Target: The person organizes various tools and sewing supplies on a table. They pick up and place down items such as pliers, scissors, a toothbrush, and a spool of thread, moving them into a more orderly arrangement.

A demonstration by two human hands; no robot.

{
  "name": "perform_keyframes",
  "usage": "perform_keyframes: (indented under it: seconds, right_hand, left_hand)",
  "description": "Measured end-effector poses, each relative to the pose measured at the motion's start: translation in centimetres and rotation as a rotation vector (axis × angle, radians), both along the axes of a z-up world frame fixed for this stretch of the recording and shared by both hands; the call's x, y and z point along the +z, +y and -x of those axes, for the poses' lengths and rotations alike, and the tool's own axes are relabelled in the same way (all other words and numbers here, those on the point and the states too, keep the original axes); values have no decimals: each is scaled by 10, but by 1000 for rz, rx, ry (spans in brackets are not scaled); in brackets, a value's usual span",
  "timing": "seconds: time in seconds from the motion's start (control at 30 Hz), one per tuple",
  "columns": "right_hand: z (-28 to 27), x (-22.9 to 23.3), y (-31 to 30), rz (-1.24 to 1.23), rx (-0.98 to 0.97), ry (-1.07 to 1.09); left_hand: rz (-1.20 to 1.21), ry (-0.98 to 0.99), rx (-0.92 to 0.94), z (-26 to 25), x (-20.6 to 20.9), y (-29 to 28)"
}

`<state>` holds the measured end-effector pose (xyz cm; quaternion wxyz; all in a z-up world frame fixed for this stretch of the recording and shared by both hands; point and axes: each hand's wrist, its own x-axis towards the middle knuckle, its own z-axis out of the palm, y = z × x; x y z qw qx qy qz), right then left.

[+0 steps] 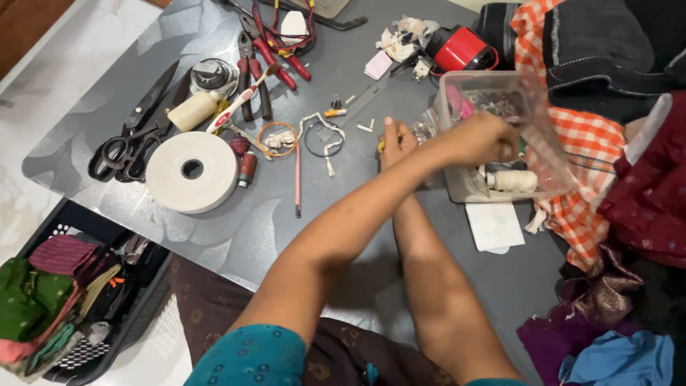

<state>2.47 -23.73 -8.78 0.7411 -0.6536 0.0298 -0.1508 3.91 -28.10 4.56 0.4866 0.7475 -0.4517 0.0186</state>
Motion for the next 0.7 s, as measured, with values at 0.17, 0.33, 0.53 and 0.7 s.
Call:
perform_keyframes:
  seconds: [0.17,0.33,0.53,0.7]
  right_hand:
    - [10,8,-5,210,-270,-228]
    - [25,46,5,192,-282,-204]
    - [23,48,6,216,-283,-187]
    - [19,43,4,214,-280,-180]
  left_hand:
    - [545,64,676,-4,-4,114]
    - [46,-175,1324,-48,-55,236]
    - [-50,-39,1598,-75,-56,282]
    - [-36,357,1505,-115,-61,281]
